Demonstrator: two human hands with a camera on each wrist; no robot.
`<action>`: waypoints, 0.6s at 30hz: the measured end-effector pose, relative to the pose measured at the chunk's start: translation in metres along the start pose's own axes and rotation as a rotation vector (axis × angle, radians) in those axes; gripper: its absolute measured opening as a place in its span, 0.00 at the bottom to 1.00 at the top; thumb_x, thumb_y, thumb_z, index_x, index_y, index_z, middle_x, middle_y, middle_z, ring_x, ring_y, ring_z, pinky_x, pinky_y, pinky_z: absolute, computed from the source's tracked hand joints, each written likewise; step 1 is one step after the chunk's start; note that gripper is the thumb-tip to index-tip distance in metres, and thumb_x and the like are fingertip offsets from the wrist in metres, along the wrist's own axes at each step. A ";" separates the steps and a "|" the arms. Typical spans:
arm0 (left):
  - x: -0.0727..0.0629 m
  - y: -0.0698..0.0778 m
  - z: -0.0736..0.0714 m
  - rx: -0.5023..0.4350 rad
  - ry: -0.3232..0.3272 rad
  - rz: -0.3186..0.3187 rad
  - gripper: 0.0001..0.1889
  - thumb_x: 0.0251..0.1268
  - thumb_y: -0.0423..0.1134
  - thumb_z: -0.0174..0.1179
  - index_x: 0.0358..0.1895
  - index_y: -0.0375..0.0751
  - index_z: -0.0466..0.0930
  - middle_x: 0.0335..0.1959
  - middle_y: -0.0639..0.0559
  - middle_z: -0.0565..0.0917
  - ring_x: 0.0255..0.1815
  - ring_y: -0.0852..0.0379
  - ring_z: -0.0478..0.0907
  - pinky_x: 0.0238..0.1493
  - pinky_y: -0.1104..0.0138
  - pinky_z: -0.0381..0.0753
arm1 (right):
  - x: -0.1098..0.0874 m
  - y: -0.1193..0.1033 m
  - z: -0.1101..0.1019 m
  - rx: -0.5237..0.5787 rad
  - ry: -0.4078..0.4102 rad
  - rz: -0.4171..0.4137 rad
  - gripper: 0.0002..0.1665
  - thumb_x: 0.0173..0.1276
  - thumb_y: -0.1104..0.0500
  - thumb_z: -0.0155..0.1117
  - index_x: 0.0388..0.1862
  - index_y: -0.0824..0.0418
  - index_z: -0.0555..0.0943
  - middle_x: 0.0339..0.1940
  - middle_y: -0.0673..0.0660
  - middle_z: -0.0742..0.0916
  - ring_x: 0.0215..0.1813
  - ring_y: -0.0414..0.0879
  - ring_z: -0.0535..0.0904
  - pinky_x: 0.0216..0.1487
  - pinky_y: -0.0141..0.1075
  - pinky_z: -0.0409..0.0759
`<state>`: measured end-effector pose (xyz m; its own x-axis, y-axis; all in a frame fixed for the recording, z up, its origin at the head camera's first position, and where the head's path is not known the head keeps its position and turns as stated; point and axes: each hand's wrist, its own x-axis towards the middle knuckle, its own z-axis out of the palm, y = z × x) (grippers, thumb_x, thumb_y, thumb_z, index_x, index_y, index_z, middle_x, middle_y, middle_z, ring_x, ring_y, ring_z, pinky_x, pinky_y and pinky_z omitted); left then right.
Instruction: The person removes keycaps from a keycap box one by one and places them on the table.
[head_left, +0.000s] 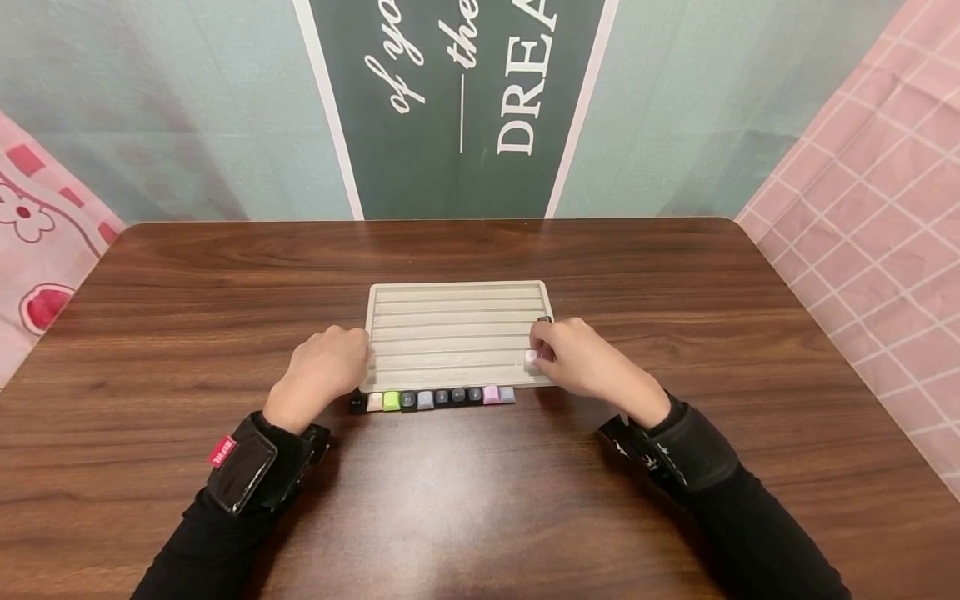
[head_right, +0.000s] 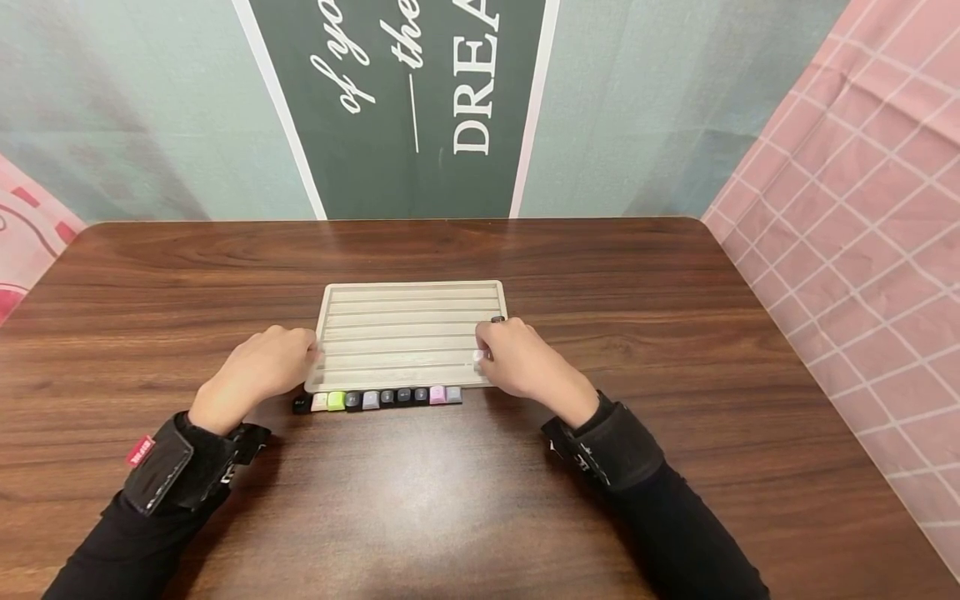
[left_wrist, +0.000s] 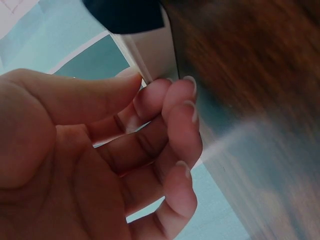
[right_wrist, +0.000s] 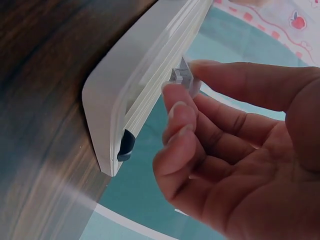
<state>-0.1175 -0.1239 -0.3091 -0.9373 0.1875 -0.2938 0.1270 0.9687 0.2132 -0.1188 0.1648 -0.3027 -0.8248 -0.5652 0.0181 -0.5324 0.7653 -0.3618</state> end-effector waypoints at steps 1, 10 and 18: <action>0.000 0.000 0.000 0.000 0.001 0.000 0.09 0.63 0.35 0.47 0.28 0.36 0.74 0.29 0.38 0.78 0.25 0.46 0.74 0.22 0.55 0.72 | -0.001 0.000 0.000 0.002 0.001 -0.004 0.05 0.56 0.68 0.61 0.25 0.64 0.74 0.17 0.50 0.74 0.22 0.41 0.68 0.26 0.34 0.68; 0.001 -0.001 0.001 0.002 0.000 0.004 0.09 0.63 0.35 0.47 0.27 0.36 0.74 0.27 0.39 0.77 0.25 0.47 0.73 0.22 0.56 0.71 | -0.008 -0.001 0.003 0.042 -0.012 -0.037 0.04 0.54 0.70 0.60 0.26 0.64 0.74 0.18 0.49 0.75 0.23 0.40 0.69 0.26 0.33 0.69; 0.001 -0.001 0.000 -0.006 -0.009 -0.001 0.10 0.63 0.35 0.47 0.26 0.36 0.73 0.27 0.40 0.77 0.25 0.47 0.73 0.23 0.56 0.71 | -0.012 -0.004 0.006 0.060 -0.060 -0.053 0.05 0.55 0.70 0.61 0.26 0.63 0.74 0.18 0.48 0.73 0.22 0.39 0.68 0.24 0.31 0.68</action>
<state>-0.1185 -0.1244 -0.3096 -0.9345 0.1876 -0.3025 0.1237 0.9681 0.2181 -0.1058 0.1672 -0.3068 -0.7822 -0.6229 -0.0165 -0.5609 0.7154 -0.4166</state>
